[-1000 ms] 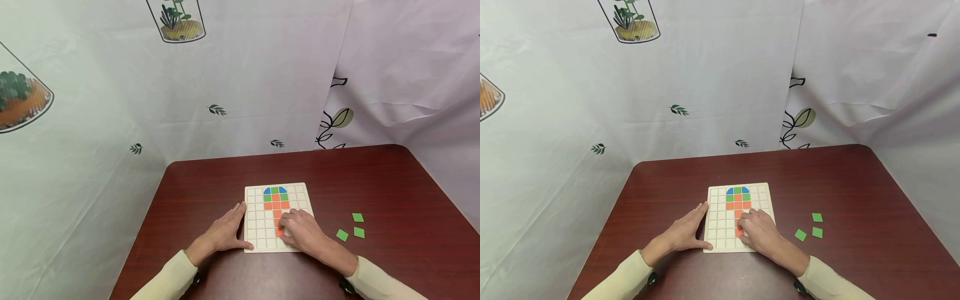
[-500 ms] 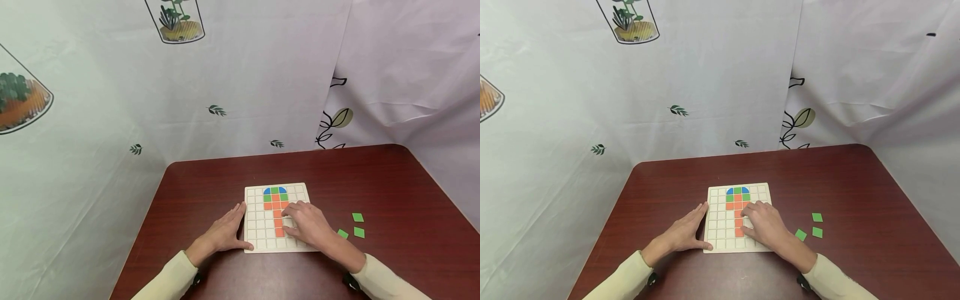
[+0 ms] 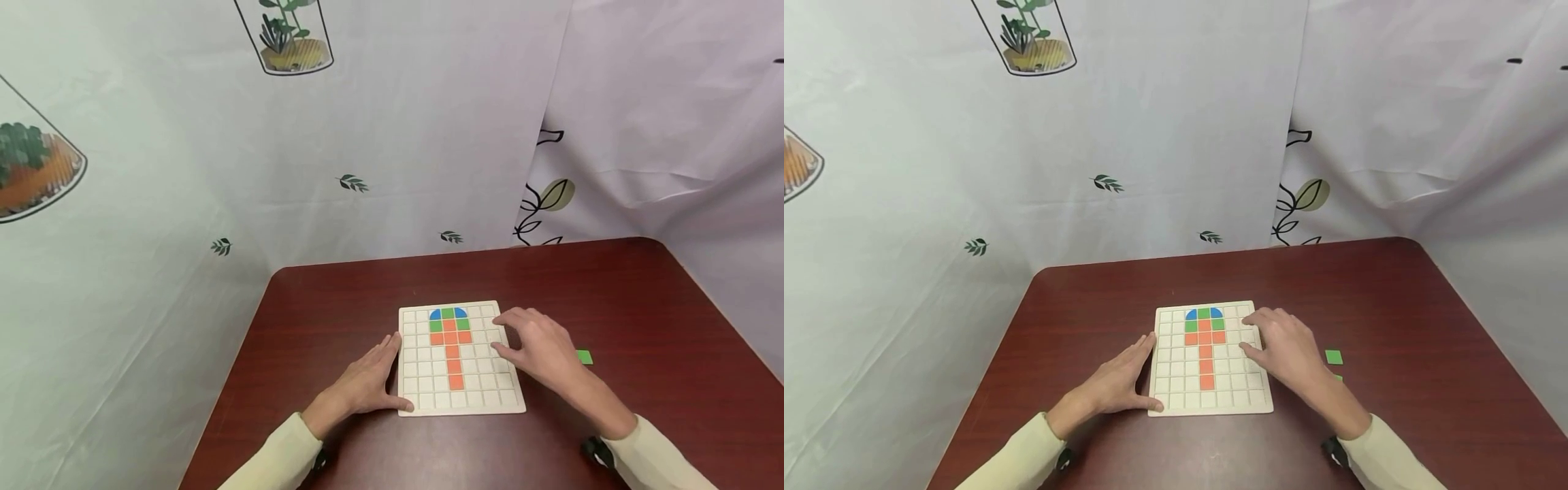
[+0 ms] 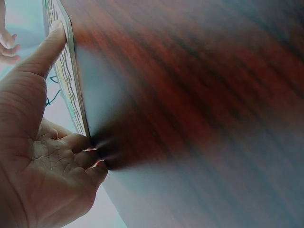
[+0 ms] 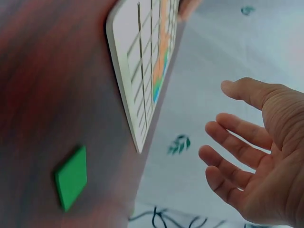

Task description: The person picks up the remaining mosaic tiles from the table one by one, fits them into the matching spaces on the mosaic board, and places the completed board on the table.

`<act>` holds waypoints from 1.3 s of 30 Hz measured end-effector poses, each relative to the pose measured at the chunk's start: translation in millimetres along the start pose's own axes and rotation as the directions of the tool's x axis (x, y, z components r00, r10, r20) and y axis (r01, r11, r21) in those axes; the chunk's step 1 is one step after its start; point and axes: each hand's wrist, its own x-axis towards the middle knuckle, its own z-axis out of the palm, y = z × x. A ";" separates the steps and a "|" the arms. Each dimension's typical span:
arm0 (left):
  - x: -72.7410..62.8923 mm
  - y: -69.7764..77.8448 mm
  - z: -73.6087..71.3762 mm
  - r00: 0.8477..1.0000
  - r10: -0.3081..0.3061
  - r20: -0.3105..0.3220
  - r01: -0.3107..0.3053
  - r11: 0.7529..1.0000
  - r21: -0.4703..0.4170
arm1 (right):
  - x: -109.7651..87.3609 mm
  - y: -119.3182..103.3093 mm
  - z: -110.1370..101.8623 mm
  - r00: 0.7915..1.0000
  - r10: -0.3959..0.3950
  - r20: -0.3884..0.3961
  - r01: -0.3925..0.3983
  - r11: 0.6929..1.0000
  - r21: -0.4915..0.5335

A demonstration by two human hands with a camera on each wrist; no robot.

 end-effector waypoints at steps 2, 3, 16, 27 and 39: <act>0.0 0.0 0.4 1.000 0.001 -0.002 -0.001 1.000 0.002 | -1.7 5.7 -6.2 1.000 0.027 -0.012 -0.026 1.000 0.012; -0.1 -0.1 0.6 1.000 0.001 -0.003 -0.001 1.000 0.001 | -2.8 8.7 -8.9 0.999 0.039 -0.017 -0.038 0.999 0.016; -1.0 1.1 2.3 1.000 0.010 -0.020 -0.010 1.000 0.003 | -20.9 43.7 -29.4 0.986 0.157 -0.055 -0.156 0.988 0.024; -0.6 0.7 2.3 1.000 0.003 -0.018 -0.003 1.000 0.008 | -34.5 76.8 -33.6 0.969 0.244 0.044 -0.245 0.969 0.029; -1.2 0.6 2.3 1.000 0.005 -0.018 -0.005 1.000 0.014 | -48.6 106.3 -42.9 0.949 0.279 0.148 -0.289 0.956 0.048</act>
